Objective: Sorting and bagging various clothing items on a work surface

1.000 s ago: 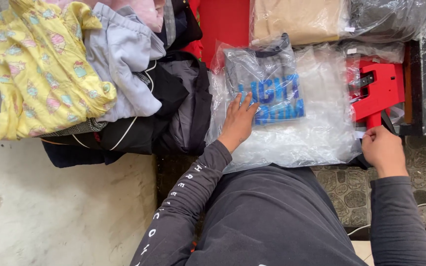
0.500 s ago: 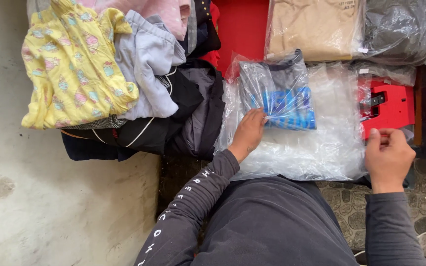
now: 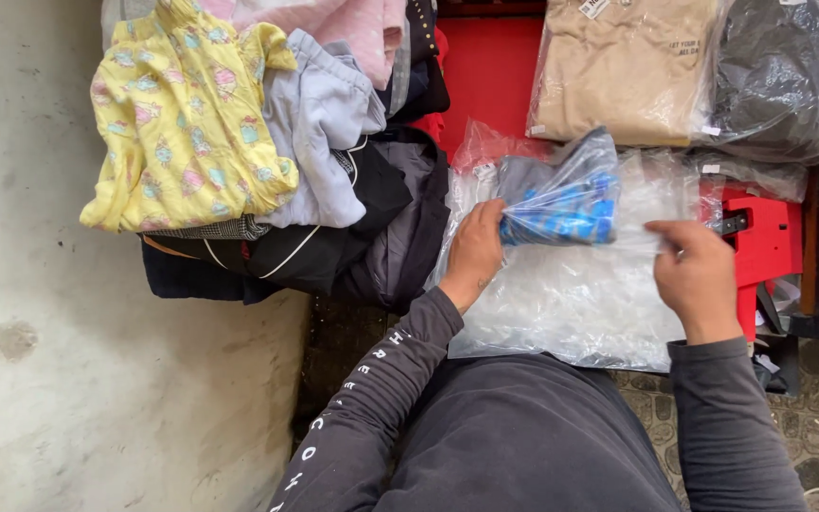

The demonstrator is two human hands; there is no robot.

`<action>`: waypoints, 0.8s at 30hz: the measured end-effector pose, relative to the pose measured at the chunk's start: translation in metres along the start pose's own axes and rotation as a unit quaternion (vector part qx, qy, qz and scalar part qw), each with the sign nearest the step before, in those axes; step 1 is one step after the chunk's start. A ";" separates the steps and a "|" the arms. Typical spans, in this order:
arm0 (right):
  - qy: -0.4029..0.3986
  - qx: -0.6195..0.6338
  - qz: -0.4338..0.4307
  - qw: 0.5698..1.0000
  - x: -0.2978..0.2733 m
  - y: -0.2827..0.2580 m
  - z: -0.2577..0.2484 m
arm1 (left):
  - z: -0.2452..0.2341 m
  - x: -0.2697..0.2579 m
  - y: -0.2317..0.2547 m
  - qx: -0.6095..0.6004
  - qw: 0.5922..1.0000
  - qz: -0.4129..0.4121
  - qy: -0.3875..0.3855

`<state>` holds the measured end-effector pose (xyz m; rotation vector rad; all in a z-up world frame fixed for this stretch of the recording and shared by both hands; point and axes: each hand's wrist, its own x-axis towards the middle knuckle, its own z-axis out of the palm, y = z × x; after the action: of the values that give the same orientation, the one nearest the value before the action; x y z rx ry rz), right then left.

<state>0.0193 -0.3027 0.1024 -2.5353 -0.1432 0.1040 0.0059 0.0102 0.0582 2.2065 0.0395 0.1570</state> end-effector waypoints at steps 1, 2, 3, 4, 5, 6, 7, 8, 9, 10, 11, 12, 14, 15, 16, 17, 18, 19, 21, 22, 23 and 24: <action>0.120 -0.029 -0.083 0.989 -0.002 -0.006 -0.010 | -0.004 -0.004 0.000 0.050 0.997 0.053 -0.005; 0.235 -0.058 -0.167 0.956 -0.005 -0.011 -0.021 | -0.008 -0.007 0.002 0.099 0.989 0.105 -0.012; 0.235 -0.059 -0.167 0.956 -0.007 -0.022 -0.024 | -0.007 -0.009 0.003 0.098 0.990 0.105 -0.011; 0.283 -0.010 -0.140 0.949 -0.009 -0.033 -0.026 | -0.006 -0.010 0.003 0.117 0.988 0.103 -0.020; 0.329 0.040 -0.113 0.937 -0.010 -0.043 -0.028 | -0.006 -0.011 0.003 0.136 0.985 0.101 -0.029; 0.330 0.040 -0.112 0.936 -0.007 -0.039 -0.028 | -0.010 -0.009 0.005 0.136 0.985 0.103 -0.029; 0.244 0.345 0.041 0.906 -0.004 -0.034 -0.028 | -0.015 -0.007 0.007 0.203 0.972 0.068 -0.094; 0.123 0.605 0.190 0.764 -0.007 -0.028 -0.028 | -0.017 -0.010 0.009 0.266 0.950 0.032 -0.161; 0.125 0.603 0.194 0.763 -0.018 -0.023 -0.026 | -0.012 -0.018 0.003 0.265 0.949 0.032 -0.165; 0.116 0.586 0.199 0.777 -0.022 -0.019 -0.025 | -0.009 -0.020 -0.003 0.287 0.940 0.046 -0.180; 0.107 0.568 0.203 0.790 -0.025 -0.016 -0.023 | -0.007 -0.022 -0.010 0.308 0.929 0.060 -0.195; 0.108 0.568 0.205 0.790 -0.024 -0.002 -0.009 | -0.008 -0.022 -0.001 0.308 0.929 0.060 -0.197; 0.010 0.505 0.339 0.793 -0.023 0.027 0.020 | -0.009 -0.021 0.018 0.238 0.936 0.025 -0.257; 0.011 0.504 0.341 0.793 -0.022 -0.006 0.007 | 0.008 -0.019 0.015 0.237 0.936 0.025 -0.259; -0.052 0.381 0.405 0.830 -0.021 -0.038 -0.006 | 0.025 -0.017 0.011 0.165 0.957 0.104 -0.216; -0.115 0.249 0.458 0.846 -0.020 -0.072 -0.019 | 0.042 -0.015 0.007 0.090 0.964 0.182 -0.171; -0.116 0.250 0.456 0.846 -0.017 -0.061 -0.012 | 0.036 -0.010 0.014 0.092 0.964 0.183 -0.170; -0.130 0.243 0.425 0.862 -0.014 -0.051 -0.005 | 0.031 -0.005 0.021 0.166 0.944 0.115 -0.261; -0.143 0.233 0.401 0.874 -0.027 -0.031 0.004 | 0.031 -0.010 0.019 0.232 0.905 0.045 -0.355; -0.029 0.287 0.278 0.916 -0.031 -0.025 0.005 | 0.033 -0.009 0.008 0.217 0.919 0.026 -0.327; 0.086 0.332 0.147 0.928 -0.034 -0.019 0.006 | 0.035 -0.007 -0.002 0.202 0.933 0.008 -0.298; 0.088 0.332 0.146 0.928 -0.039 -0.031 0.000 | 0.032 -0.003 0.002 0.203 0.933 0.009 -0.297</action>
<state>-0.0220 -0.2825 0.1217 -1.8571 0.2974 0.0321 0.0066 -0.0169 0.0408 2.5751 -0.3107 -0.5600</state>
